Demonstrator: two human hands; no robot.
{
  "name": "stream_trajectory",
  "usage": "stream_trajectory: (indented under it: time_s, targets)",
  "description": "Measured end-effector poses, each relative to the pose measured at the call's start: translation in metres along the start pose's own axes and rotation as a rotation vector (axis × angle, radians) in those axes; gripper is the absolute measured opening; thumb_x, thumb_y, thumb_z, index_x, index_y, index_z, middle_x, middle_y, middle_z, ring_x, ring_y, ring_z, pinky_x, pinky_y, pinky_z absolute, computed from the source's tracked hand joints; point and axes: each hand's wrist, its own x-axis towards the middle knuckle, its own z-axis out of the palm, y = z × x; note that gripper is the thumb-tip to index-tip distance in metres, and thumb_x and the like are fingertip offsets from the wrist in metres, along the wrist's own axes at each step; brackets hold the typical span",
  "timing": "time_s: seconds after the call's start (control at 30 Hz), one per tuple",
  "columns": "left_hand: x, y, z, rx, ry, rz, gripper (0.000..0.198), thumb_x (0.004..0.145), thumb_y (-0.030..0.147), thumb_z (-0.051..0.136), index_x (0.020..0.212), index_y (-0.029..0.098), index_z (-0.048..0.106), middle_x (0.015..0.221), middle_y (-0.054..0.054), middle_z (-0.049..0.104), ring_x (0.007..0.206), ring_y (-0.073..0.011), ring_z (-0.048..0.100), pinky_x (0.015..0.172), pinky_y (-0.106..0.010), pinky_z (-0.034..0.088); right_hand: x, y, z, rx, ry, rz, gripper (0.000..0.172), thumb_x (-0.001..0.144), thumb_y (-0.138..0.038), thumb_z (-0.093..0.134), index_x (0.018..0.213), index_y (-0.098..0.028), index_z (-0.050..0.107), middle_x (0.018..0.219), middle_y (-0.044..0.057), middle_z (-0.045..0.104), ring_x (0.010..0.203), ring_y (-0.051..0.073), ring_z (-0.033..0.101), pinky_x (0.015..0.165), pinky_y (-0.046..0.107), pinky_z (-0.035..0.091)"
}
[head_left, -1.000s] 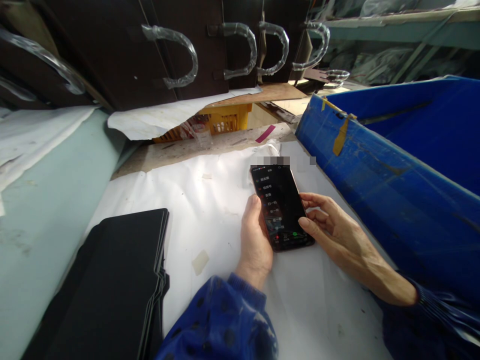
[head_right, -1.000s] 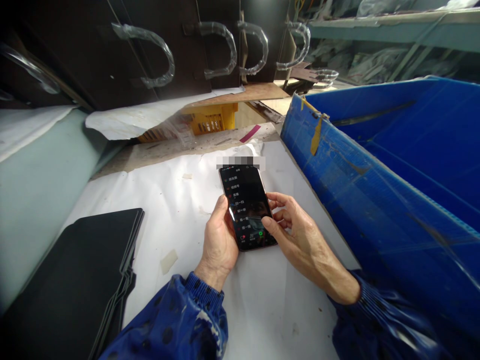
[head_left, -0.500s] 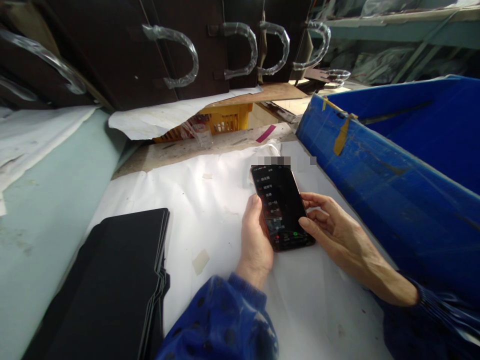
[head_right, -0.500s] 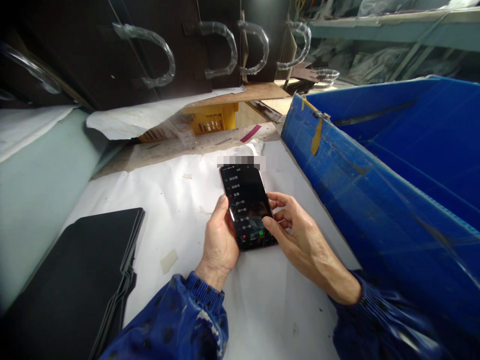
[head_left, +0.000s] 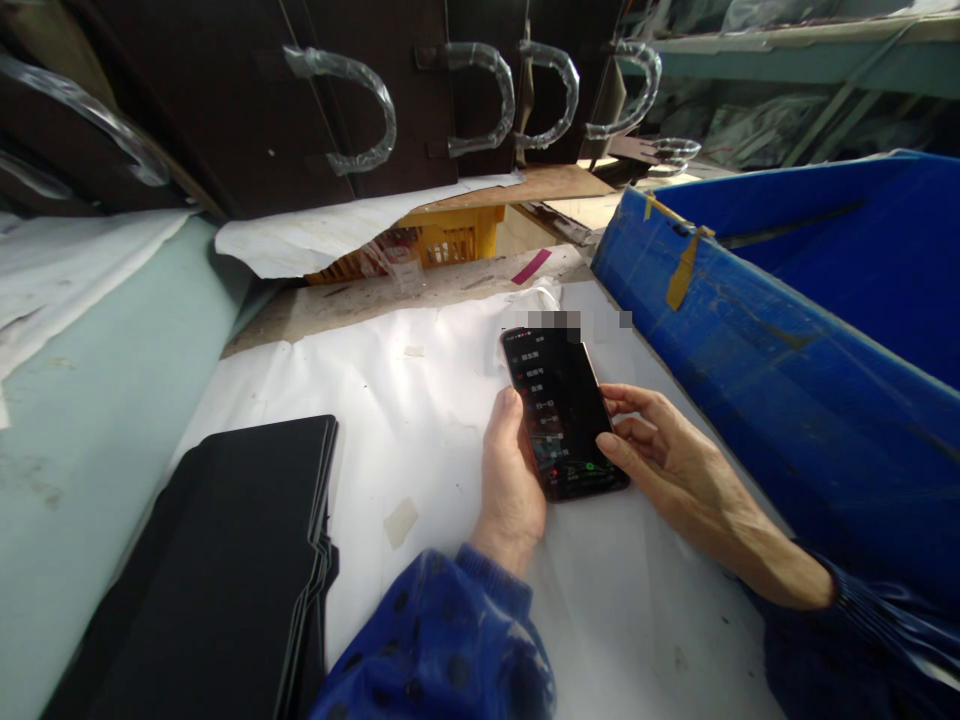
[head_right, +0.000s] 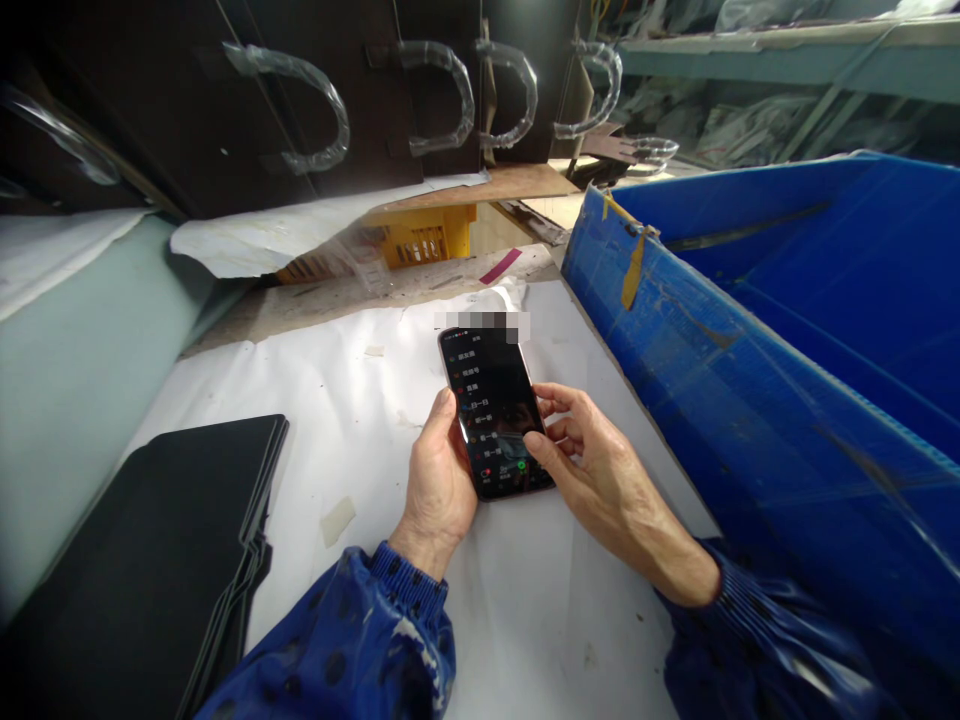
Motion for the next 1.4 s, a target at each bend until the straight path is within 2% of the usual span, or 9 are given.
stream_trajectory:
  time_s: [0.13,0.53,0.93,1.07,1.23,1.4]
  targets:
    - [0.0000,0.0000,0.0001,0.001,0.000,0.005,0.023,0.088,0.042,0.061,0.087,0.019,0.066,0.078,-0.002,0.069,0.091,-0.0257,0.069,0.095,-0.041,0.049,0.0006,-0.0007,0.0003,0.002,-0.004,-0.007,0.045,0.093,-0.051,0.062,0.127,-0.024,0.051,0.106,0.008,0.066,0.085,0.020,0.069,0.072,0.034,0.057]
    - [-0.0011,0.0003,0.0008,0.018,0.014,0.017,0.025,0.093,0.038,0.054,0.090,0.017,0.067,0.080,-0.001,0.068,0.078,-0.0192,0.066,0.091,-0.038,0.051,0.0006,-0.0034,0.0011,0.005,0.006,-0.020,0.043,0.092,-0.050,0.063,0.125,-0.024,0.052,0.106,0.007,0.065,0.082,0.018,0.068,0.071,0.032,0.058]
    - [-0.0019,0.0008,0.0018,0.010,0.010,-0.006,0.027,0.089,0.043,0.058,0.089,0.018,0.068,0.080,-0.003,0.071,0.092,-0.0266,0.070,0.093,-0.041,0.050,0.0012,-0.0030,0.0004,-0.021,0.022,-0.025,0.044,0.090,-0.051,0.064,0.124,-0.025,0.053,0.098,0.006,0.066,0.078,0.019,0.068,0.069,0.033,0.058]
    - [-0.0008,-0.0001,0.0002,0.036,0.025,0.015,0.027,0.087,0.044,0.061,0.092,0.019,0.069,0.081,-0.002,0.070,0.087,-0.0241,0.068,0.089,-0.039,0.050,0.0004,-0.0019,0.0010,-0.023,0.021,-0.019,0.044,0.091,-0.050,0.063,0.125,-0.024,0.053,0.101,0.006,0.066,0.080,0.018,0.068,0.070,0.032,0.058]
    - [-0.0009,-0.0001,-0.0002,0.023,0.013,-0.004,0.030,0.092,0.043,0.055,0.095,0.016,0.069,0.084,-0.004,0.071,0.079,-0.0207,0.065,0.080,-0.035,0.050,0.0002,-0.0025,0.0000,-0.019,0.018,-0.007,0.044,0.091,-0.050,0.064,0.125,-0.024,0.053,0.103,0.007,0.067,0.079,0.018,0.068,0.070,0.032,0.057]
    - [-0.0022,0.0006,0.0013,0.036,0.013,-0.005,0.032,0.089,0.045,0.058,0.094,0.017,0.071,0.083,-0.005,0.072,0.082,-0.0247,0.068,0.083,-0.038,0.050,0.0005,-0.0046,-0.0011,-0.026,0.027,-0.007,0.045,0.090,-0.052,0.065,0.124,-0.024,0.054,0.102,0.007,0.069,0.080,0.019,0.068,0.071,0.033,0.057]
